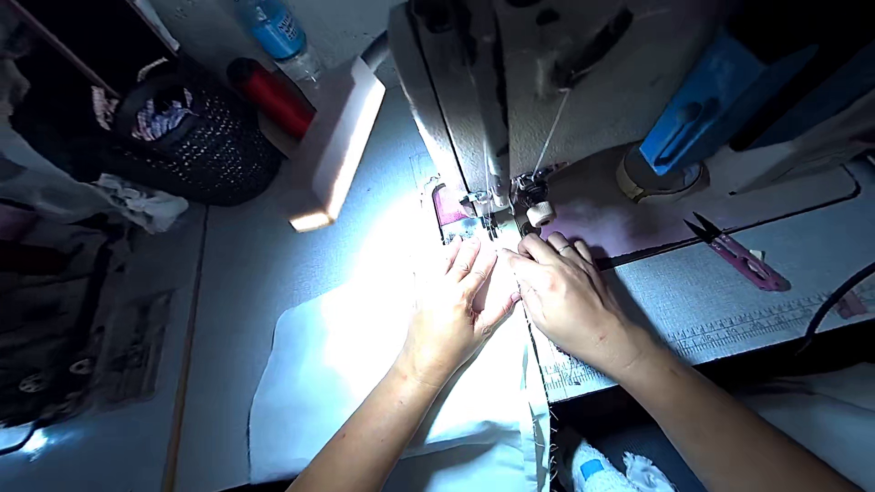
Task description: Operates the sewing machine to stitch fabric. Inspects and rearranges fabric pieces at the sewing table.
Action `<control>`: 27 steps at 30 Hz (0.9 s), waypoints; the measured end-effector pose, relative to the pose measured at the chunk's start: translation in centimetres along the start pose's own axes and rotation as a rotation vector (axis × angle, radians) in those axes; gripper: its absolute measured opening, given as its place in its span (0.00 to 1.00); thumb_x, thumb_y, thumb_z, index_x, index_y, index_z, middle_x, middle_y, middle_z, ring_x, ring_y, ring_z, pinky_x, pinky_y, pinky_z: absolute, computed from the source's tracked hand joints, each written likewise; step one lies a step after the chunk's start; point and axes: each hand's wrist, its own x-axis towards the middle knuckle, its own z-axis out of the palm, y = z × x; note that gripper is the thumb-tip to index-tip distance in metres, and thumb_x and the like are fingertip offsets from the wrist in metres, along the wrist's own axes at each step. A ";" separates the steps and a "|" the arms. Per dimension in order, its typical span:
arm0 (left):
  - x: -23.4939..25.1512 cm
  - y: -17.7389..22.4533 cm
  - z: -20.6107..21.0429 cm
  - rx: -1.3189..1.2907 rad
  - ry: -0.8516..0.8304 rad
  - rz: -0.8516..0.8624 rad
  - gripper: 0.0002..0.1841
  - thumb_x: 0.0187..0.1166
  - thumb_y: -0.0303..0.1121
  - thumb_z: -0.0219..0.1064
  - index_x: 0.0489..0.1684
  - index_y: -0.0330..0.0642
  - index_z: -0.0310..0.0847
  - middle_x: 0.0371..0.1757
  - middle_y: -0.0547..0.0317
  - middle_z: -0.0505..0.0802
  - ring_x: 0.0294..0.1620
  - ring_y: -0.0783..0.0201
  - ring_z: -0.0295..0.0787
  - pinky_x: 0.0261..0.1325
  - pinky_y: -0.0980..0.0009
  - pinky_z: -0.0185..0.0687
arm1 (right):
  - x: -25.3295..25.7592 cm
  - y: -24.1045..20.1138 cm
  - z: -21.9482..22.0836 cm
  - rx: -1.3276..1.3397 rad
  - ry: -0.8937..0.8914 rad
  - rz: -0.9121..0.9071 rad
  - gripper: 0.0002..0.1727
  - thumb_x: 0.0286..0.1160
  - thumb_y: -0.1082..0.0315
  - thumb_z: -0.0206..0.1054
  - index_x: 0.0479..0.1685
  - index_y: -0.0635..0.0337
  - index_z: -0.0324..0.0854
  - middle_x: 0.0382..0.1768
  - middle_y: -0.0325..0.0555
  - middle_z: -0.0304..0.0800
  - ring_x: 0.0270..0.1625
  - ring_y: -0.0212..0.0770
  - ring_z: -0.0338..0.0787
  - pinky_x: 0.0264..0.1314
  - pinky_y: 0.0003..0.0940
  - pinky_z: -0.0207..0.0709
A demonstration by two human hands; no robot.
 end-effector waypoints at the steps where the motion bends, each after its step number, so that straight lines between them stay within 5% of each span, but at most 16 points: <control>1: 0.0 -0.2 0.1 -0.012 0.003 0.012 0.35 0.81 0.65 0.56 0.76 0.51 0.83 0.84 0.56 0.80 0.89 0.51 0.67 0.88 0.44 0.57 | 0.0 0.0 0.1 -0.013 0.003 -0.008 0.22 0.79 0.66 0.55 0.66 0.49 0.89 0.63 0.43 0.88 0.62 0.51 0.84 0.57 0.51 0.72; 4: -0.1 -0.5 0.6 -0.032 0.026 0.032 0.35 0.81 0.65 0.56 0.77 0.51 0.83 0.83 0.54 0.80 0.88 0.49 0.68 0.86 0.43 0.58 | 0.0 0.6 0.3 -0.041 -0.023 -0.064 0.22 0.81 0.66 0.54 0.69 0.51 0.86 0.78 0.36 0.82 0.70 0.48 0.82 0.62 0.52 0.71; 9: -0.2 0.2 0.7 0.019 0.046 0.031 0.36 0.81 0.64 0.54 0.79 0.47 0.81 0.82 0.51 0.81 0.86 0.51 0.72 0.83 0.46 0.65 | 0.4 1.9 -0.4 -0.093 -0.063 -0.196 0.21 0.86 0.63 0.51 0.66 0.52 0.88 0.76 0.35 0.84 0.68 0.47 0.85 0.65 0.52 0.70; 14: -0.2 0.2 0.7 0.016 0.061 0.020 0.39 0.81 0.65 0.53 0.80 0.42 0.78 0.82 0.51 0.81 0.87 0.49 0.70 0.86 0.36 0.53 | 0.6 2.4 -0.6 -0.107 -0.059 -0.247 0.22 0.84 0.64 0.52 0.67 0.52 0.88 0.76 0.37 0.85 0.64 0.48 0.86 0.61 0.53 0.69; 18: -0.1 0.3 0.5 0.048 0.081 0.036 0.37 0.81 0.64 0.54 0.74 0.43 0.82 0.78 0.49 0.85 0.84 0.46 0.73 0.83 0.32 0.55 | 0.1 2.3 0.1 -0.102 -0.030 -0.205 0.23 0.85 0.64 0.51 0.73 0.50 0.85 0.78 0.36 0.83 0.68 0.49 0.84 0.64 0.55 0.67; 23: -0.1 0.5 0.3 0.090 0.049 0.033 0.36 0.81 0.65 0.53 0.74 0.47 0.83 0.79 0.51 0.84 0.86 0.44 0.71 0.82 0.18 0.38 | 0.0 2.3 -0.5 -0.056 -0.055 -0.193 0.25 0.85 0.64 0.49 0.77 0.48 0.82 0.79 0.34 0.82 0.71 0.47 0.82 0.65 0.55 0.66; 27: 0.1 0.6 0.1 0.109 0.052 0.050 0.37 0.81 0.66 0.53 0.74 0.45 0.83 0.79 0.50 0.84 0.85 0.43 0.72 0.81 0.16 0.35 | -4.0 2.9 -5.6 0.104 0.202 -0.185 0.20 0.87 0.61 0.55 0.67 0.52 0.88 0.68 0.42 0.90 0.67 0.43 0.86 0.68 0.49 0.73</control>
